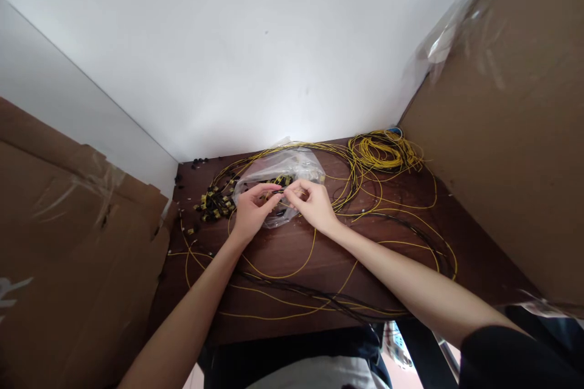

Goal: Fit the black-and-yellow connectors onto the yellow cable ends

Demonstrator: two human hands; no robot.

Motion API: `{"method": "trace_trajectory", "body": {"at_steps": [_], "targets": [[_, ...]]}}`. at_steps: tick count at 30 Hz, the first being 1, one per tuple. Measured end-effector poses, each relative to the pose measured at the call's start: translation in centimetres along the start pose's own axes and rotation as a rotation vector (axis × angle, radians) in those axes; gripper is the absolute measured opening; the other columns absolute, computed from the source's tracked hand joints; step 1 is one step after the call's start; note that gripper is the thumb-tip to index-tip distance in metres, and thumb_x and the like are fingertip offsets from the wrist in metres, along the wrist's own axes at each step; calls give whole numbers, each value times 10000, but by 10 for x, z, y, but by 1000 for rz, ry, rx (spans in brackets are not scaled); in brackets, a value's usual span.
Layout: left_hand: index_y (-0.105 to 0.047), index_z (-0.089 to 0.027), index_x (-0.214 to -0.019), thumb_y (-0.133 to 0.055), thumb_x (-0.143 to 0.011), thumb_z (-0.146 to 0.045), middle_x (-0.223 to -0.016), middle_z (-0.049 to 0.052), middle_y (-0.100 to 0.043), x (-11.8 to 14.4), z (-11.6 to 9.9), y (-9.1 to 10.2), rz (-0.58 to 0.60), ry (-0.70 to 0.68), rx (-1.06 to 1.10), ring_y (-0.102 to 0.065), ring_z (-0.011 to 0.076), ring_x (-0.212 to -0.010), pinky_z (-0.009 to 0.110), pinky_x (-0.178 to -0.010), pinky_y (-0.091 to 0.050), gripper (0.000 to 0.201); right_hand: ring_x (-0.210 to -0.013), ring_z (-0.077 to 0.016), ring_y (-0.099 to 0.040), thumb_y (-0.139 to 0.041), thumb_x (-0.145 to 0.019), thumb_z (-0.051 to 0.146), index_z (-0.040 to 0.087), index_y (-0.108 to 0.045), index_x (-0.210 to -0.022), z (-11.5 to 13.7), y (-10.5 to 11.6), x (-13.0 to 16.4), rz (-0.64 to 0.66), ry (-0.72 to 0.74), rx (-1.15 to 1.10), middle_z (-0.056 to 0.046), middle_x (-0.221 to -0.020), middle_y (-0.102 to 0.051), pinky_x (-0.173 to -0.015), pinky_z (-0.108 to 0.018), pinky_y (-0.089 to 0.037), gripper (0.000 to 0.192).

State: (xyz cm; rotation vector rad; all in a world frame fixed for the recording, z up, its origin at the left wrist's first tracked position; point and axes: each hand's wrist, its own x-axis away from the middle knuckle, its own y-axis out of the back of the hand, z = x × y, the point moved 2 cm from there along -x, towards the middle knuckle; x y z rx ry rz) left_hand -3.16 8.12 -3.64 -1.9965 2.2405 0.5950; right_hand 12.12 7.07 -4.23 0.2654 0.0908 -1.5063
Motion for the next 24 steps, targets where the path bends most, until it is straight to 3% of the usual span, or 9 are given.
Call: {"method": "trace_trajectory", "body": {"at_steps": [8, 24], "targets": [[-694, -147, -868, -639, -735, -204, -686, 11, -617, 1, -1, 0, 10, -31, -26, -435, 73, -528, 180, -467, -336, 155, -508, -119, -499, -583, -753, 260, 167, -555, -642, 9, 1, 2, -83, 51, 152, 8, -544, -552, -532, -249, -417, 147], [-700, -150, -854, -639, -732, -196, -749, 27, -664, 1, -4, -3, 42, -49, -73, -487, 90, -572, 185, -482, -354, 144, -501, -92, -449, -561, -694, 191, 177, -475, -577, 14, 0, 5, -132, 198, 343, 33, -540, -504, -513, -218, -352, 146]]}}
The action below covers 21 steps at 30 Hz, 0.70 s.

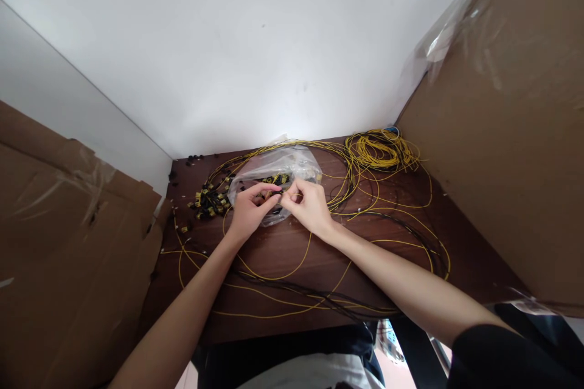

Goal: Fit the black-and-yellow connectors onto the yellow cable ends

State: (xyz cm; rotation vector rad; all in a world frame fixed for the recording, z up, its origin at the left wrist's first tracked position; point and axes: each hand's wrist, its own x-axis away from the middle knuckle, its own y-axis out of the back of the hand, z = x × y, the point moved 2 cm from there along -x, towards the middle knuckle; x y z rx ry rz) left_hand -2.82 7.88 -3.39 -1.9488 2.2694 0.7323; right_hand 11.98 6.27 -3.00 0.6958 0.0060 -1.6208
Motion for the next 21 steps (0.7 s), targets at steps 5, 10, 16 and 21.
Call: {"method": "trace_trajectory", "body": {"at_steps": [5, 10, 16, 21], "targets": [[-698, -153, -860, -631, -742, -200, -808, 40, -681, 0, 0, 0, 22, 4, 12, -537, 107, -625, 187, -497, -383, 144, -520, -99, -454, -565, -706, 202, 176, -493, -587, -2, 1, -1, -5, -41, -12, 29, -552, -513, -520, -222, -355, 142], [-696, -154, -883, -634, -744, -218, -836, 48, -687, -1, 3, -1, 34, 38, 49, -574, 120, -649, 197, -521, -438, 164, -492, -106, -467, -548, -787, 281, 179, -550, -706, -6, -1, -1, 67, -105, -142, 36, -539, -499, -501, -229, -375, 131], [-693, -159, -882, -649, -740, -242, -770, 32, -669, -1, 6, 0, 6, 60, 93, -532, 93, -569, 183, -488, -438, 171, -465, -109, -491, -542, -815, 308, 182, -554, -739, -8, -2, -1, 94, -112, -193, 37, -529, -505, -486, -232, -394, 147], [-692, -156, -885, -646, -744, -241, -779, 37, -667, -1, 5, 1, 1, 56, 110, -530, 90, -565, 182, -486, -441, 171, -476, -117, -511, -551, -806, 306, 184, -554, -733, -10, -2, 0, 93, -111, -185, 33, -536, -517, -499, -238, -416, 143]]}}
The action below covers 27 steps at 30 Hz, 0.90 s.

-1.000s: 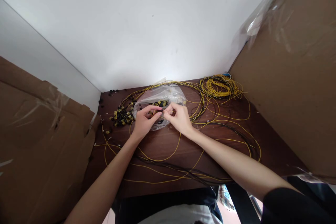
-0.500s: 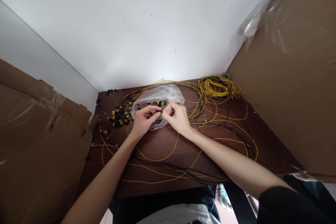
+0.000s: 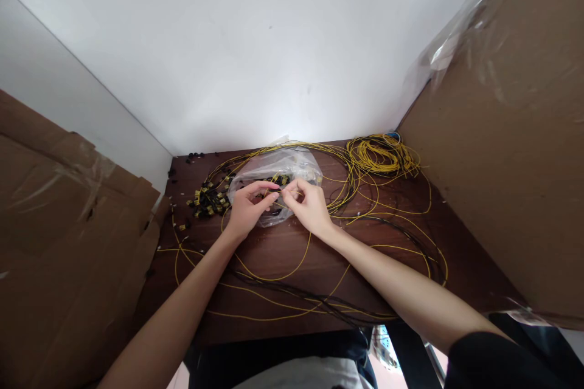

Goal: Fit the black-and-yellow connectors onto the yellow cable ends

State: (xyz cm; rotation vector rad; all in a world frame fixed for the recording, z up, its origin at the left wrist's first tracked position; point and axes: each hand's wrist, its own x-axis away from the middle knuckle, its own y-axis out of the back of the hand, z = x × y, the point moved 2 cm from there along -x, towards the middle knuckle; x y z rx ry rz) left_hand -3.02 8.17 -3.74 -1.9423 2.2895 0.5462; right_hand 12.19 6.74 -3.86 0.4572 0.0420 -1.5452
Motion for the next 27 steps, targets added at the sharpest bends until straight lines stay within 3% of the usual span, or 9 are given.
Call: {"method": "trace_trajectory", "body": {"at_steps": [13, 27], "targets": [[-705, -152, -883, -649, -741, -227, -676, 18, -628, 1, -1, 0, 0, -12, -54, -504, 87, -521, 189, -464, -407, 170, -482, -124, -519, -572, -790, 356, 185, -559, -737, 0, 0, -1, 18, -36, -40, 26, -535, -532, -508, -248, -442, 180], [-703, -162, -879, -651, -746, -252, -722, 27, -655, 1, -2, -1, -7, -13, -32, -504, 89, -534, 194, -474, -396, 169, -481, -121, -514, -562, -793, 325, 193, -548, -736, -1, 0, 1, 21, -33, -62, 24, -550, -536, -497, -248, -434, 145]]}}
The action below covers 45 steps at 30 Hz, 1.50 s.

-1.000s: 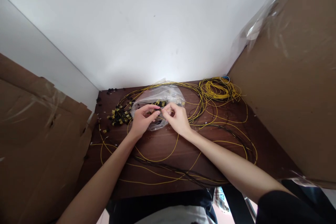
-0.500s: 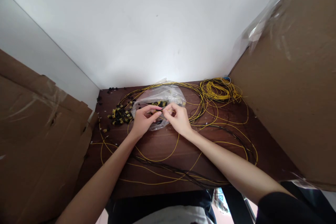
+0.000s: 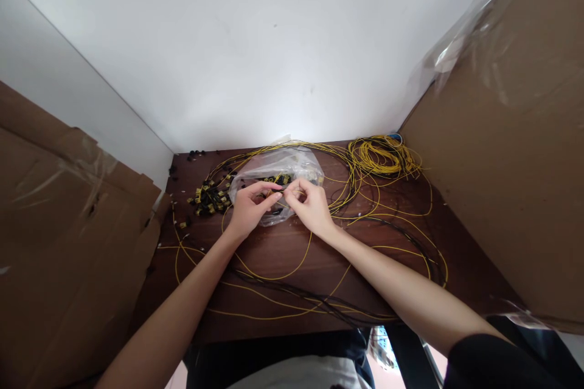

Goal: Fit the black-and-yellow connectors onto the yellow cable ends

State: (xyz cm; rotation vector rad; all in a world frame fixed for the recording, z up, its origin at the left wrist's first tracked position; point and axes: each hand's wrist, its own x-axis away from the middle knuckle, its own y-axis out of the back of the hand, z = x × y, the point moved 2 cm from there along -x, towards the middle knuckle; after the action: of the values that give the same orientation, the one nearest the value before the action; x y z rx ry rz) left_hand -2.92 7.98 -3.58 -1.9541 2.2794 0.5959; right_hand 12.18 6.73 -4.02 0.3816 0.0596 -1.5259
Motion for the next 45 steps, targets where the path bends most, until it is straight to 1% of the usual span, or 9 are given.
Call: {"method": "trace_trajectory", "body": {"at_steps": [10, 20, 27, 32, 35, 39, 45], "targets": [[-705, -160, -879, -645, -746, -250, -632, 5, -586, 1, 0, 0, 0, -26, -59, -467, 82, -502, 187, -455, -365, 171, -483, -117, -509, -563, -796, 333, 192, -550, -746, 0, 0, 0, 14, -7, -7, 23, -566, -545, -492, -244, -433, 150], [-701, -160, -855, -648, -746, -252, -698, 21, -644, 1, 0, -1, -11, -20, -9, -501, 89, -529, 194, -477, -389, 152, -471, -117, -508, -565, -796, 351, 196, -547, -739, 1, -1, 0, 18, -7, -9, 25, -557, -542, -489, -246, -436, 166], [-703, -164, -865, -641, -748, -230, -673, 15, -627, 0, -1, 0, 0, -34, -14, -490, 86, -519, 189, -451, -369, 148, -468, -117, -495, -562, -797, 340, 199, -545, -733, 1, -1, 0, 13, -2, -8, 25, -551, -535, -488, -247, -424, 156], [-704, -157, -861, -634, -748, -212, -717, 27, -644, 0, -3, 0, 13, -50, -9, -516, 91, -551, 190, -469, -383, 143, -474, -116, -496, -565, -796, 332, 197, -550, -749, 0, 0, 0, 11, -3, -2, 27, -559, -537, -487, -244, -421, 144], [-706, -161, -856, -633, -748, -210, -708, 25, -634, 0, -3, 0, 20, -64, -16, -522, 94, -556, 193, -472, -381, 140, -473, -115, -498, -560, -803, 342, 197, -550, -761, 0, 0, 0, 17, -4, 3, 26, -566, -540, -485, -243, -420, 152], [-708, -157, -858, -638, -744, -206, -684, 19, -623, 0, -2, 0, 15, -61, -23, -513, 89, -541, 196, -472, -373, 143, -473, -117, -507, -556, -809, 355, 195, -552, -766, 1, 0, 0, 22, -1, -4, 26, -564, -533, -481, -241, -421, 166], [-696, -149, -895, -655, -730, -208, -713, 26, -643, 0, -1, -1, -7, -45, 12, -501, 87, -546, 187, -465, -368, 180, -477, -113, -502, -558, -813, 341, 185, -552, -743, 2, 0, 1, 13, 19, 16, 29, -544, -529, -493, -235, -419, 171]]}}
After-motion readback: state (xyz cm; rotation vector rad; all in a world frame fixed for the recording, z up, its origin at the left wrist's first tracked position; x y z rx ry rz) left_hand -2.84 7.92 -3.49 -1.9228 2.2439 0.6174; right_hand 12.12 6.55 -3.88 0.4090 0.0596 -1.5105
